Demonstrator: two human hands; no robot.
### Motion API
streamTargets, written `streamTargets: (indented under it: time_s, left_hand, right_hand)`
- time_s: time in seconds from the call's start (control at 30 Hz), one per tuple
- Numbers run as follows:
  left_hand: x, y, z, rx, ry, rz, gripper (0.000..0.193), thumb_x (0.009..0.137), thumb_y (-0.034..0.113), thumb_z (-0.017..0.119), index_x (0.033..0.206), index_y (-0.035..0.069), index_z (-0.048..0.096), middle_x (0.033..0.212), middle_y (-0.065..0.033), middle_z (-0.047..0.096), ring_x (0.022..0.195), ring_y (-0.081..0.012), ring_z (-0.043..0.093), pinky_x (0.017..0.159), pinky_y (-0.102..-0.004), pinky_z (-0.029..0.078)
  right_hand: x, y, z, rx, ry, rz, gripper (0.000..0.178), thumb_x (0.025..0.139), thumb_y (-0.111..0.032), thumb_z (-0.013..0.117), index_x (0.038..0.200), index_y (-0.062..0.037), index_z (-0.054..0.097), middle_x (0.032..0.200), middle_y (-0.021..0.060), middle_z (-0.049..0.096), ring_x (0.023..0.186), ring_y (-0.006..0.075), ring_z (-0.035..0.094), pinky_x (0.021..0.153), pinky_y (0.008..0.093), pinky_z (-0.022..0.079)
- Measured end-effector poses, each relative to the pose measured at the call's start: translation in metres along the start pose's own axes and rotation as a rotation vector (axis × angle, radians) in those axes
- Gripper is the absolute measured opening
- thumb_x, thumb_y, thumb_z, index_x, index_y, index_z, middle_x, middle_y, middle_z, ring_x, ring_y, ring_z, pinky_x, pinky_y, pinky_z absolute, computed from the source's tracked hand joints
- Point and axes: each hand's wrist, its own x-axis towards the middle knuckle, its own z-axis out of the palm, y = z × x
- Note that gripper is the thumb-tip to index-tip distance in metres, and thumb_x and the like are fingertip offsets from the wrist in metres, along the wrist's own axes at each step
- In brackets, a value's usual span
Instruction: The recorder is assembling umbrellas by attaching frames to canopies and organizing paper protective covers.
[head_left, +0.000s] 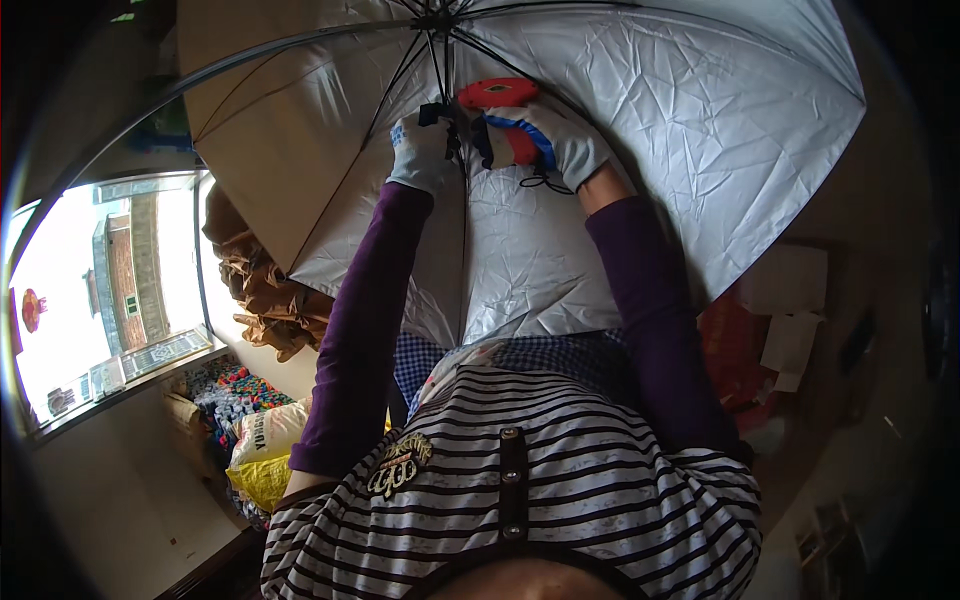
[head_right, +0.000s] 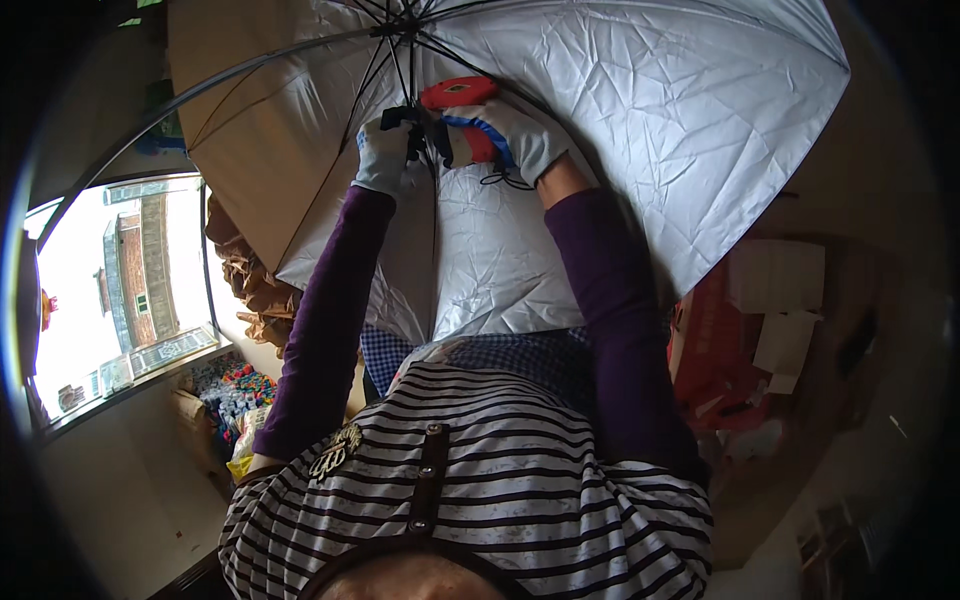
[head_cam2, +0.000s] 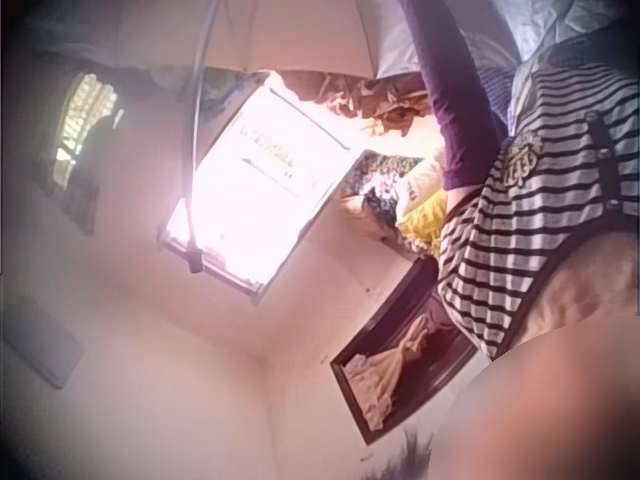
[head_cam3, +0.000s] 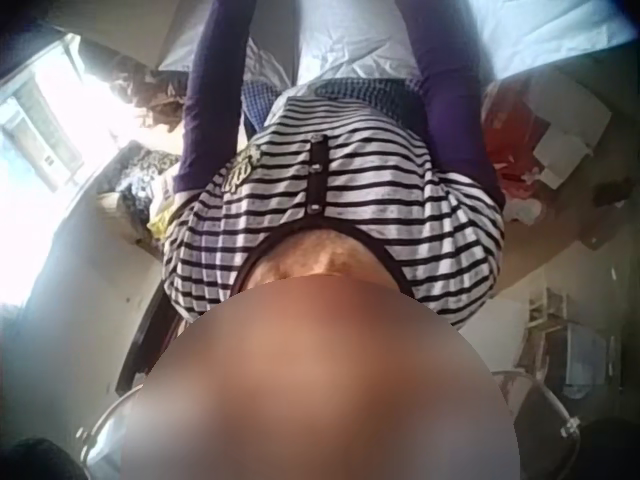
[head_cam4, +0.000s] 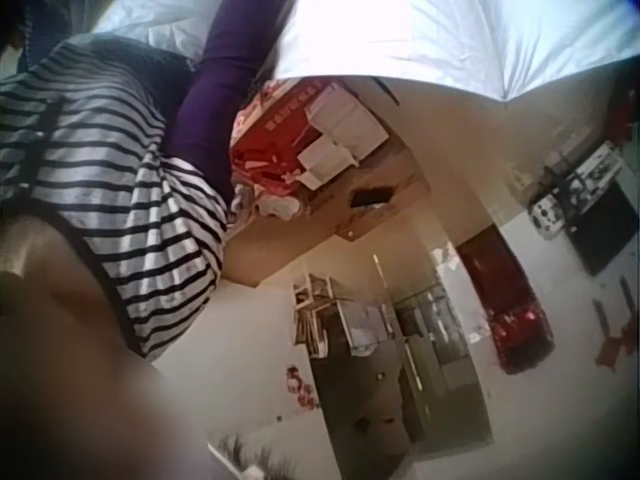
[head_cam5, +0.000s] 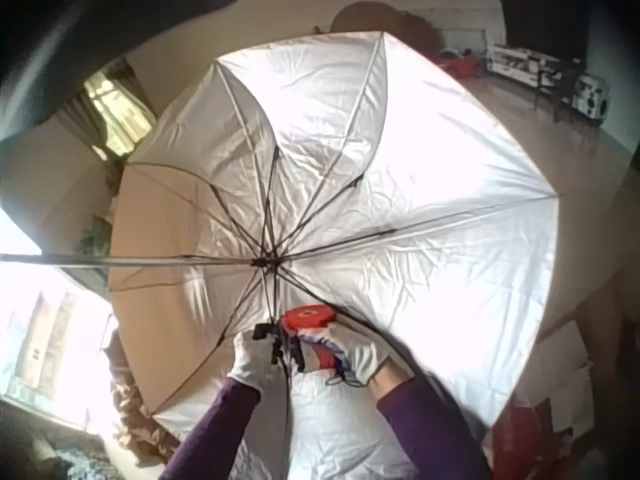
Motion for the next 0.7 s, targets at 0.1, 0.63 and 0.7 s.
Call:
streamTargets:
  time_s: [0.1, 0.63, 0.7]
  left_hand:
    - [-0.001, -0.004, -0.004, 0.003, -0.009, -0.03, 0.019, 0.078, 0.014, 0.065, 0.086, -0.002, 0.069, 0.066, -0.0111, 0.066, 0.058, -0.0191, 0.064, 0.053, -0.0325, 0.051]
    - [-0.019, 0.011, 0.009, 0.385, 0.025, 0.304, 0.019, 0.082, 0.02, 0.063, 0.093, 0.004, 0.066, 0.079, -0.0159, 0.067, 0.072, -0.0252, 0.067, 0.062, -0.0365, 0.051]
    - [-0.019, 0.006, 0.002, 0.432, 0.058, 0.299, 0.019, 0.083, 0.02, 0.062, 0.094, 0.005, 0.066, 0.081, -0.0172, 0.066, 0.073, -0.0272, 0.068, 0.063, -0.0375, 0.051]
  right_hand:
    - [-0.003, -0.007, 0.011, 0.043, 0.042, 0.112, 0.048, 0.09, -0.027, 0.062, 0.129, -0.0024, 0.052, 0.134, 0.0071, 0.051, 0.125, 0.0157, 0.046, 0.106, 0.0282, 0.036]
    - [0.01, -0.009, 0.044, 0.148, 0.28, 0.229, 0.032, 0.085, -0.03, 0.066, 0.107, -0.0072, 0.063, 0.095, 0.0044, 0.066, 0.075, 0.0136, 0.061, 0.064, 0.0265, 0.051]
    - [-0.001, -0.021, 0.055, 0.141, 0.251, 0.236, 0.031, 0.086, -0.03, 0.065, 0.107, -0.007, 0.063, 0.094, 0.0048, 0.066, 0.076, 0.0146, 0.062, 0.064, 0.0275, 0.052]
